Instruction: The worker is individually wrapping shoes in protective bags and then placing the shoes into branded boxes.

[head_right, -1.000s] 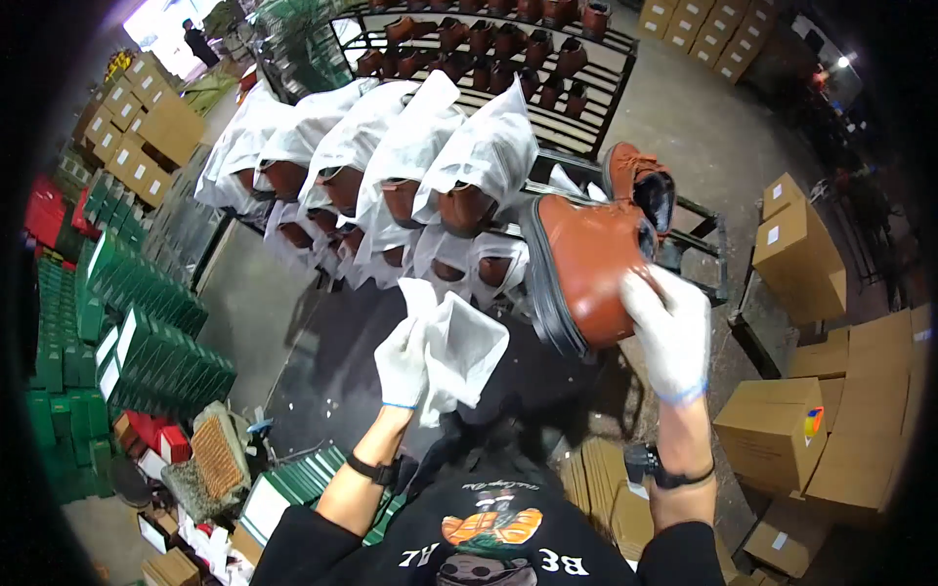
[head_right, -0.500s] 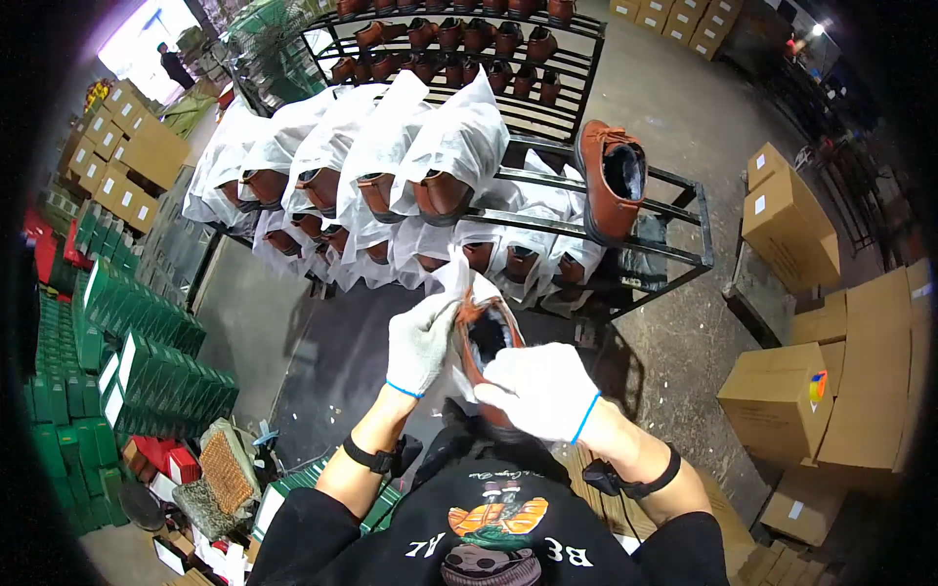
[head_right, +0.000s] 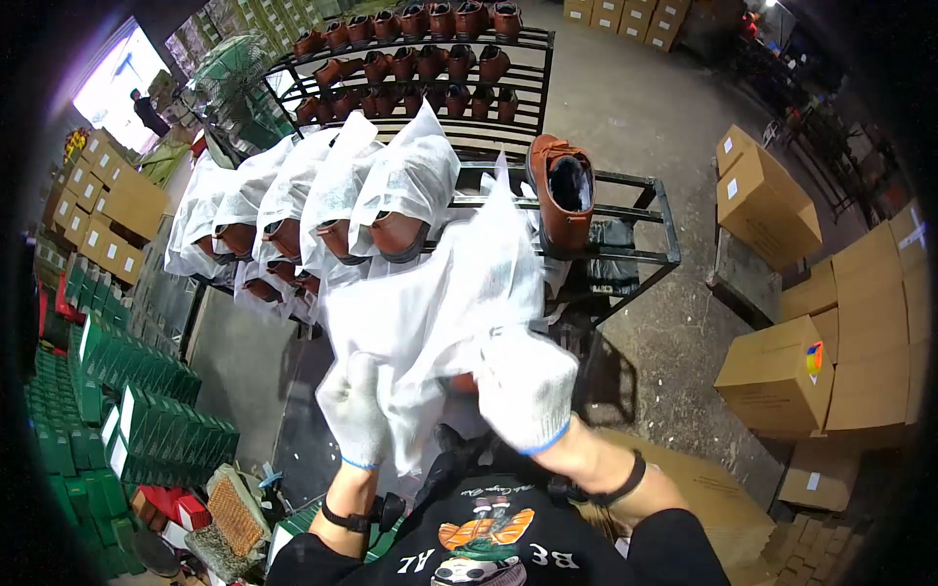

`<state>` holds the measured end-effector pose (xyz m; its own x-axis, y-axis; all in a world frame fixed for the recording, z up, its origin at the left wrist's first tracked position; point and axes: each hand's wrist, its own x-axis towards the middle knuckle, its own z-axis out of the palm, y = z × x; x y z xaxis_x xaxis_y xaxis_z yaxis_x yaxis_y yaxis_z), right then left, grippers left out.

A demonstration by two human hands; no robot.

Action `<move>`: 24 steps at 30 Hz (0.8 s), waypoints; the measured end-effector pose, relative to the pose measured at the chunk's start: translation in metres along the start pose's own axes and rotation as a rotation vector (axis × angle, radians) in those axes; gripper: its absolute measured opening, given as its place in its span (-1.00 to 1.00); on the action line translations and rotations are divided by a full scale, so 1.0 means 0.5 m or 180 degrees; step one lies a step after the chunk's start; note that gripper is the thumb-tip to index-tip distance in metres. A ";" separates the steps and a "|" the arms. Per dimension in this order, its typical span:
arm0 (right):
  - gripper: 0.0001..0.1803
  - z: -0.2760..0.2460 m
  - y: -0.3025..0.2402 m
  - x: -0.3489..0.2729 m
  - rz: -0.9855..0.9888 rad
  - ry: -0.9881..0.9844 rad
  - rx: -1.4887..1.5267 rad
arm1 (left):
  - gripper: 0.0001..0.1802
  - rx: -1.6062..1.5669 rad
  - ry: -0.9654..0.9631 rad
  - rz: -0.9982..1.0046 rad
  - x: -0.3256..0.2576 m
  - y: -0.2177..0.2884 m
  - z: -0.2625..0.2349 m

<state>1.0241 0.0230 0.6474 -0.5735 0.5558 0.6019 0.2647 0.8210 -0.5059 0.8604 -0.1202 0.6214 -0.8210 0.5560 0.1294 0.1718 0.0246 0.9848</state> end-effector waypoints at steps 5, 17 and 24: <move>-0.79 0.121 0.199 0.158 0.0290 -0.0244 -0.0418 | -0.62 -0.0552 0.0289 -0.0446 0.057 -0.048 0.030; -0.64 0.020 0.241 0.007 0.0904 -0.1584 -0.0538 | -0.71 0.0260 -0.0347 -0.0928 0.053 -0.143 0.043; -0.43 -0.058 0.458 0.218 0.0651 -0.1501 -0.1814 | -0.69 0.0450 -0.0784 -0.0760 0.041 -0.164 0.165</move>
<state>1.0449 0.2754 0.6149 -0.7063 0.6943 0.1386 0.6866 0.7194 -0.1052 0.8745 -0.0423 0.5338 -0.6943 0.7037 -0.1508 0.0790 0.2828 0.9559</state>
